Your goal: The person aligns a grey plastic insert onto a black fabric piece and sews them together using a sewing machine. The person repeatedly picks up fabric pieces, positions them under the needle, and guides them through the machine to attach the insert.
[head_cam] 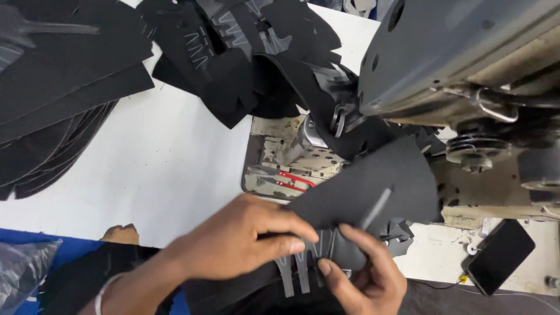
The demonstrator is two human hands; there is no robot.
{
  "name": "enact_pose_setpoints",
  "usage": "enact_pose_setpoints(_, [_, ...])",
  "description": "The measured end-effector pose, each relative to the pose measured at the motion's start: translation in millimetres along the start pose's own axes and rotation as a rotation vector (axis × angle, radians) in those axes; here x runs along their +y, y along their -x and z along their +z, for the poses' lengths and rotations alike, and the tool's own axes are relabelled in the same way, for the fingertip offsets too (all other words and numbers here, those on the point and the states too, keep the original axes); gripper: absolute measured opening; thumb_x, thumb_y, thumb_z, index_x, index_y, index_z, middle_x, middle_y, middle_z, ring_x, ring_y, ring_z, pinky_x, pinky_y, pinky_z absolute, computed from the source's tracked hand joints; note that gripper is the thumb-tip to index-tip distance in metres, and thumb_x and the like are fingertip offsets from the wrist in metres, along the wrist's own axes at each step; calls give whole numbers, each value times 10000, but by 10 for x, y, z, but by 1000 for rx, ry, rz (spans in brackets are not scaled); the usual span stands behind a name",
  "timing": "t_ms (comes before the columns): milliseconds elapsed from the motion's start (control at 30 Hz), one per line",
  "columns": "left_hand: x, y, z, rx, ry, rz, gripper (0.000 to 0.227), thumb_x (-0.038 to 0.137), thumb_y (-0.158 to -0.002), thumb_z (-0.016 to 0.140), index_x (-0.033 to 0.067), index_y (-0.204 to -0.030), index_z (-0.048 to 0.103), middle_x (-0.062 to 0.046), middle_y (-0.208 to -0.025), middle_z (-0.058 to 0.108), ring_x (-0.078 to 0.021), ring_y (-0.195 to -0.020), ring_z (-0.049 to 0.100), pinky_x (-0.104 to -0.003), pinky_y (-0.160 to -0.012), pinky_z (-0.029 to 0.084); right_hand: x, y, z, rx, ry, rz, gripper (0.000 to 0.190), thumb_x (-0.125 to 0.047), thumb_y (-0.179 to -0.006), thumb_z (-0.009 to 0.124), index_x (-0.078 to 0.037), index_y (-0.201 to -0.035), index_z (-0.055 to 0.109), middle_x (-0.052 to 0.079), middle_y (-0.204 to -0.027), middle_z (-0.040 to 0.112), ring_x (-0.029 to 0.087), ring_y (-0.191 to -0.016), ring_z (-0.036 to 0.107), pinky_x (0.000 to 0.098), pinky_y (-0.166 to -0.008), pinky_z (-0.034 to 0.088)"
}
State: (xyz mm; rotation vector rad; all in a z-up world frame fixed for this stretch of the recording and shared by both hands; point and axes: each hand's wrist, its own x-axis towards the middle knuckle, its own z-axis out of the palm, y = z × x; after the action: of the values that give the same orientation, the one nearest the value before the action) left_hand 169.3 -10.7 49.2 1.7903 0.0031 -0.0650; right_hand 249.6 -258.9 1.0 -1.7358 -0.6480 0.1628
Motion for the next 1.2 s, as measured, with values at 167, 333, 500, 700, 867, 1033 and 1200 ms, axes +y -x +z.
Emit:
enact_pose_setpoints(167, [12,-255,-301,-69,175,-79,280,268,-888,743,85,-1094,795,-47,-1000,821,-120,-947,764,-308,-903,571,-221,-374,159,-33,-203,299,618,141,-713,785,81,-1310,639,145,-1051,729,134,-928,701,241,-796,554])
enact_pose_setpoints(333, [47,-405,-520,-102,206,-80,309,293,-844,766,72,-1055,812,-66,-957,823,-138,-926,750,-304,-925,554,-340,-546,299,-3,-258,346,635,161,-717,748,75,-1331,611,132,-1052,732,136,-915,708,257,-779,578])
enact_pose_setpoints(500, [137,-525,-679,-124,162,-116,320,303,-817,776,82,-1042,828,-59,-965,812,-150,-948,744,-310,-925,551,-325,-639,426,29,-360,281,665,175,-737,730,86,-1379,584,134,-1092,731,136,-944,692,252,-804,562])
enact_pose_setpoints(700, [234,-700,-800,-122,36,-154,297,253,-772,762,93,-1011,834,-49,-917,817,-151,-889,757,-299,-869,561,-300,-800,516,96,-346,308,675,179,-730,731,81,-1382,587,119,-1104,711,118,-866,690,231,-727,564])
enact_pose_setpoints(867, [354,-871,-866,-105,-108,-83,290,212,-737,741,80,-982,822,-59,-887,829,-141,-825,784,-279,-787,576,-343,-988,537,101,-428,301,648,167,-758,706,92,-1388,576,110,-1105,700,94,-842,674,212,-692,541])
enact_pose_setpoints(1033, [419,-935,-859,-27,-226,-95,285,208,-686,769,104,-944,831,-47,-863,822,-150,-789,777,-292,-744,572,-290,-1101,526,85,-491,281,630,171,-767,700,115,-1381,575,120,-1037,717,88,-780,664,215,-672,535])
enact_pose_setpoints(1200, [476,-989,-867,-5,-283,-148,287,219,-667,779,135,-936,834,-43,-824,815,-162,-727,760,-311,-702,567,-278,-1151,535,121,-485,263,621,177,-774,697,126,-1381,578,96,-948,709,71,-754,654,212,-667,534])
